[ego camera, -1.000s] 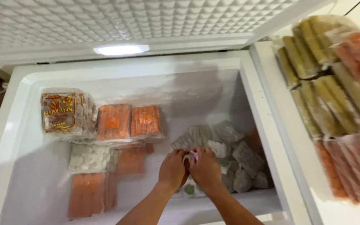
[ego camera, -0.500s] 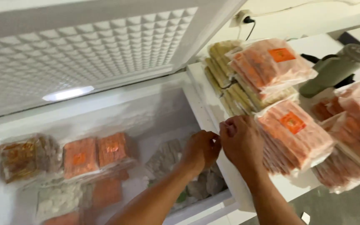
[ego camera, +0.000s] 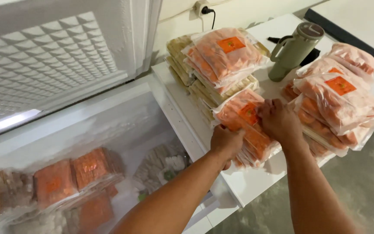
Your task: Organizing and stacking various bags of frozen food items inside a chest freezer.
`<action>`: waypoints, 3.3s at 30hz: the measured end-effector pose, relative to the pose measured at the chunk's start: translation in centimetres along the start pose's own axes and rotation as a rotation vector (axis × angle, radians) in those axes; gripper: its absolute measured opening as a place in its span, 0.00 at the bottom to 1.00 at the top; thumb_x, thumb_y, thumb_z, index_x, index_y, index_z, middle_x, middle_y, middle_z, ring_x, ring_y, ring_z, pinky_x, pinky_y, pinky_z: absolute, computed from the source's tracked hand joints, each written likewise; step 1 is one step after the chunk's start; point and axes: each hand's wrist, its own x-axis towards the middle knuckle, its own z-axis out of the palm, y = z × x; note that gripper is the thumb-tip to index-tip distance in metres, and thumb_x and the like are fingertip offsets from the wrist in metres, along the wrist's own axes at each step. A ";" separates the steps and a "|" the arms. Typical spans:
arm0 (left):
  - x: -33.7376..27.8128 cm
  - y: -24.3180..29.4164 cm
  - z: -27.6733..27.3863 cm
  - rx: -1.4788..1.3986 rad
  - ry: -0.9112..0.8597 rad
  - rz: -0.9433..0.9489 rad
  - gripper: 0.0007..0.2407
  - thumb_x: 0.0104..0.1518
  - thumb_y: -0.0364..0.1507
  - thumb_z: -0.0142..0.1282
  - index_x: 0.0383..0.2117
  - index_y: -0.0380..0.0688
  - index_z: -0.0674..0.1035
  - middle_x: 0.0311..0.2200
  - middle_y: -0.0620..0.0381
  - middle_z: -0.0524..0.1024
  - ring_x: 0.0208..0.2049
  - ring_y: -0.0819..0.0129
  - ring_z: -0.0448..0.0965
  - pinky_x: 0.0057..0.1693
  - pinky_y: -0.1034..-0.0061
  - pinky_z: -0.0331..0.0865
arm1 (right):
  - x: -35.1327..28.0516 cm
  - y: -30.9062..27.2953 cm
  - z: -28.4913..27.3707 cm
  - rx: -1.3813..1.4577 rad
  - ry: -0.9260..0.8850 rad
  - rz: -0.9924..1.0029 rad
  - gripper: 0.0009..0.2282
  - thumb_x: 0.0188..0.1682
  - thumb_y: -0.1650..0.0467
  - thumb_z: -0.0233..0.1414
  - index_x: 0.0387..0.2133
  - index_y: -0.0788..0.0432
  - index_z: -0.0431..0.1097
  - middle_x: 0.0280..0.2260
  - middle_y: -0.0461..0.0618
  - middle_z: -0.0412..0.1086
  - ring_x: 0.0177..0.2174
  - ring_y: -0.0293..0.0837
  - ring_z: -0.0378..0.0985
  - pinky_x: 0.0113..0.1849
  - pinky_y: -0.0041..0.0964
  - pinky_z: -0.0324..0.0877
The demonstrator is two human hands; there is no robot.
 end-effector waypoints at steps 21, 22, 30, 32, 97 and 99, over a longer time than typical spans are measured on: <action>2.5 -0.4 -8.0 -0.817 -0.489 0.168 0.17 0.59 0.26 0.54 0.55 0.35 0.73 0.48 0.48 0.78 0.47 0.57 0.81 0.54 0.61 0.78 | 0.2 -14.3 -8.9 0.532 0.433 0.042 0.19 0.54 0.64 0.54 0.55 0.63 0.70 0.57 0.68 0.65 0.56 0.63 0.69 0.56 0.54 0.66; 2.2 -0.7 -9.4 -0.826 -0.479 0.179 0.17 0.59 0.26 0.54 0.55 0.35 0.73 0.48 0.48 0.78 0.47 0.57 0.81 0.54 0.61 0.78 | 0.4 -15.1 -8.4 0.535 0.432 0.025 0.19 0.54 0.64 0.54 0.55 0.63 0.70 0.57 0.68 0.65 0.56 0.63 0.69 0.56 0.54 0.66; -3.4 -5.1 -22.5 -0.433 -0.204 0.168 0.17 0.55 0.28 0.63 0.49 0.36 0.78 0.44 0.51 0.81 0.45 0.63 0.82 0.52 0.65 0.77 | 5.7 -23.8 -3.7 0.589 0.303 -0.235 0.15 0.58 0.67 0.47 0.54 0.62 0.71 0.50 0.70 0.70 0.51 0.67 0.72 0.51 0.59 0.67; -4.6 -8.0 -24.8 -0.440 -0.127 0.185 0.17 0.54 0.28 0.63 0.49 0.37 0.78 0.44 0.52 0.82 0.45 0.65 0.82 0.52 0.67 0.77 | 6.2 -25.7 -1.0 0.677 0.191 -0.113 0.14 0.60 0.66 0.46 0.52 0.61 0.72 0.43 0.66 0.73 0.44 0.65 0.76 0.46 0.58 0.70; -8.4 -21.7 -43.1 0.835 0.810 0.672 0.20 0.56 0.19 0.51 0.55 0.54 0.78 0.59 0.60 0.73 0.69 0.50 0.60 0.70 0.33 0.34 | -5.9 -45.9 10.0 1.747 -1.433 0.069 0.15 0.47 0.76 0.53 0.49 0.66 0.68 0.41 0.52 0.77 0.40 0.43 0.80 0.43 0.37 0.76; -7.5 -24.3 -45.0 0.573 1.031 0.577 0.14 0.61 0.25 0.49 0.52 0.53 0.78 0.63 0.51 0.70 0.67 0.51 0.65 0.72 0.50 0.54 | -6.1 -44.6 10.3 1.614 -1.419 -0.011 0.13 0.52 0.75 0.55 0.48 0.69 0.71 0.39 0.53 0.77 0.37 0.43 0.78 0.41 0.38 0.73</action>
